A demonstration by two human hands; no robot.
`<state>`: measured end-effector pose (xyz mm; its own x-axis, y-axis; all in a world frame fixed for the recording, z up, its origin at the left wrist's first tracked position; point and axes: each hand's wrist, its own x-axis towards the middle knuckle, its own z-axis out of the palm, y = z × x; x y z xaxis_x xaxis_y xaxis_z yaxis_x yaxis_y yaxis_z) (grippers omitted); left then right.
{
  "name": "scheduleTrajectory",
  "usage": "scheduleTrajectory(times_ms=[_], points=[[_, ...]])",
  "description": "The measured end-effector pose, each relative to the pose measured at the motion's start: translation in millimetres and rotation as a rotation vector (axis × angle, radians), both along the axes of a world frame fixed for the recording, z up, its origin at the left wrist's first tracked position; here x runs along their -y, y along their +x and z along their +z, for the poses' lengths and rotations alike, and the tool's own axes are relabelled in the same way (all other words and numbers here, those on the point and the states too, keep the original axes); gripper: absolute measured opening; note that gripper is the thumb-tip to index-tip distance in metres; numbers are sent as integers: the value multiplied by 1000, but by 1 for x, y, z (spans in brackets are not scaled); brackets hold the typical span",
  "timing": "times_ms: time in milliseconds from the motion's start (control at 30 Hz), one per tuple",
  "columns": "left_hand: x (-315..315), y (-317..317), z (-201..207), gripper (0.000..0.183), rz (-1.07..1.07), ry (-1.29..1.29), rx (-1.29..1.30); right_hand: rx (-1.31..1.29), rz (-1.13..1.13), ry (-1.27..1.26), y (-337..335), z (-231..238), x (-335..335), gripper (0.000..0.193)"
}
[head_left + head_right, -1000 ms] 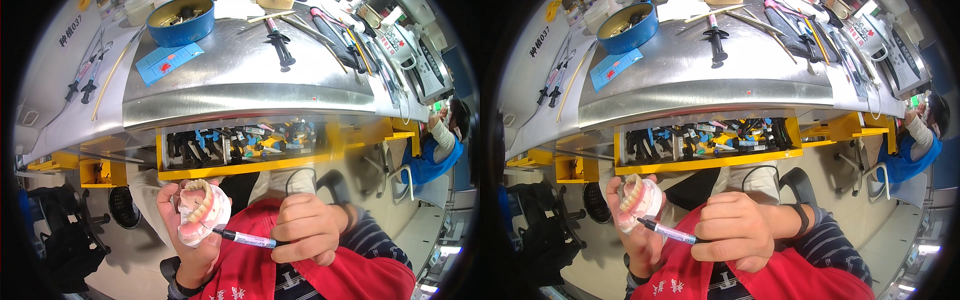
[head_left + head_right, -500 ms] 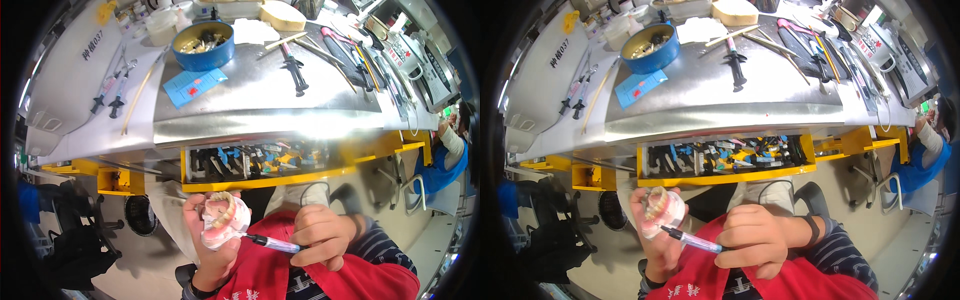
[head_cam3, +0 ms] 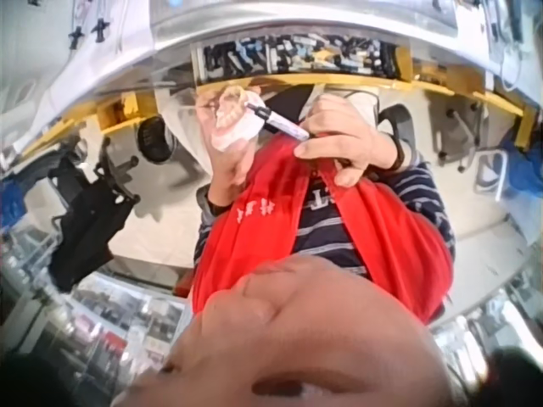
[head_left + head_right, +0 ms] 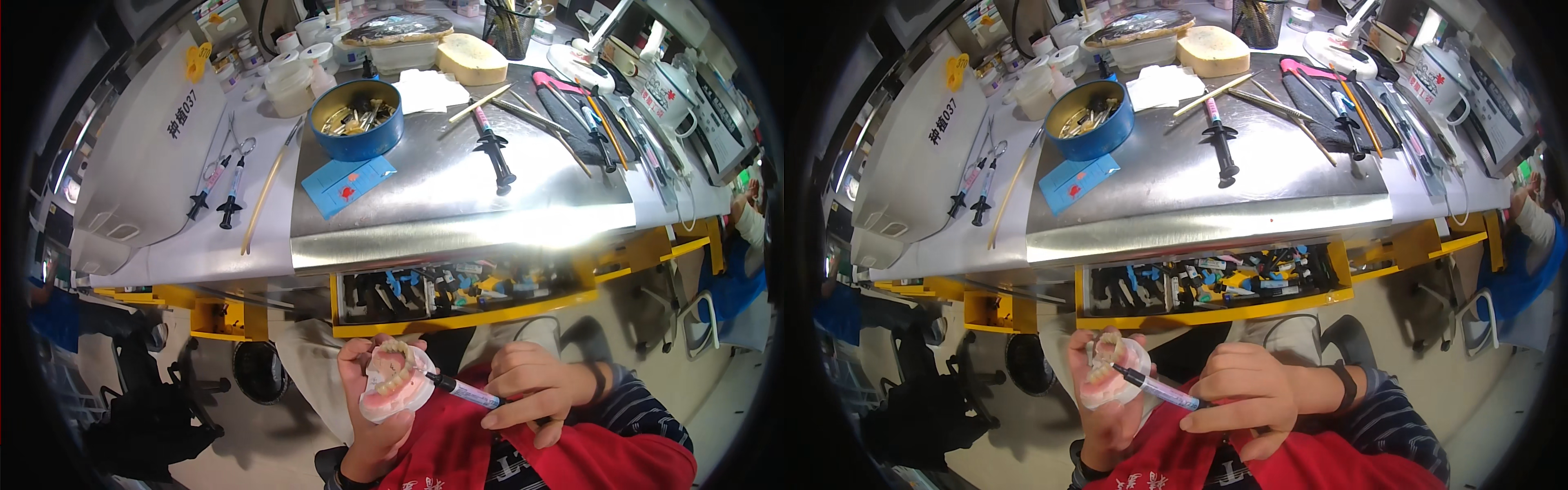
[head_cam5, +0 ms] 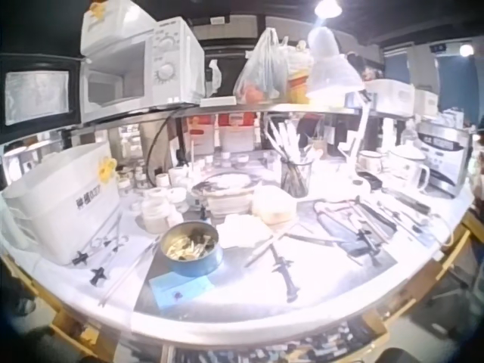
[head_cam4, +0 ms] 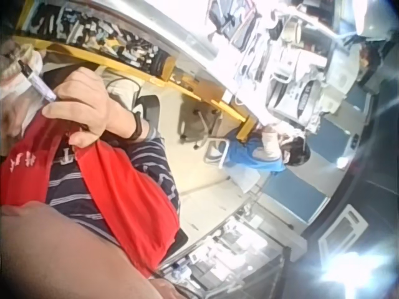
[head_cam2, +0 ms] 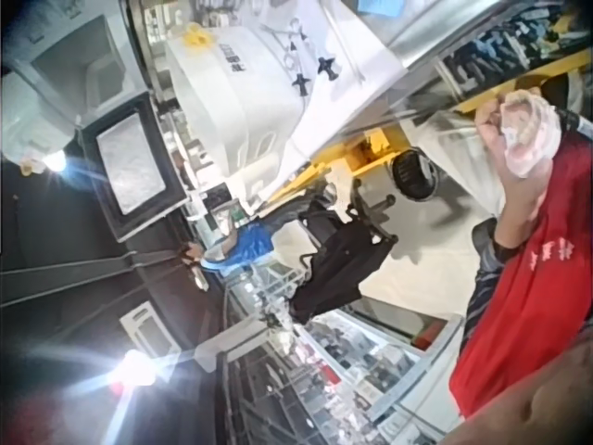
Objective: Applying a pink compound material from a syringe onto a dental mold as part of denture fabrication.
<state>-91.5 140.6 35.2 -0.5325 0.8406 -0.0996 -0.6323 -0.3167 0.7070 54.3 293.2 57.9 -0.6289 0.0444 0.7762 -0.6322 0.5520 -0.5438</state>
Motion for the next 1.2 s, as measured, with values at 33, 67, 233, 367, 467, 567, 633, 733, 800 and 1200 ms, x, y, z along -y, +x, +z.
scheduleTrajectory(times_ms=[33, 67, 233, 367, 467, 567, 633, 733, 800, 1200], points=[[0, 0, 0, 91, -16, 11, 0, -4, 6, 2, -1, -1, -1, 55], [1, -1, 0, 91, -32, 22, 0, -9, 12, 4, -1, -2, -1, 54], [0, -2, -2, 88, -64, 115, -13, -23, -1, -15, 0, -4, -3, 52], [-1, -3, -2, 85, -78, 115, -35, -28, -9, -30, 1, -7, -6, 52], [-1, -15, -10, 88, -171, 329, 193, -31, -14, -29, 2, -9, -8, 53], [-4, -29, 9, 94, -77, 465, 157, -30, -31, -36, 5, -12, -13, 52], [-1, -48, 34, 98, 8, 559, 119, -44, -29, -53, 4, -13, -13, 51], [7, -93, 60, 106, 30, 732, 233, -59, -44, -62, 0, -20, -14, 52], [-1, -109, 69, 116, 118, 743, 173, -71, -41, -91, -2, -27, -14, 51], [-67, -181, 93, 124, 57, 597, 264, -66, -110, -210, -2, -51, -30, 44]])
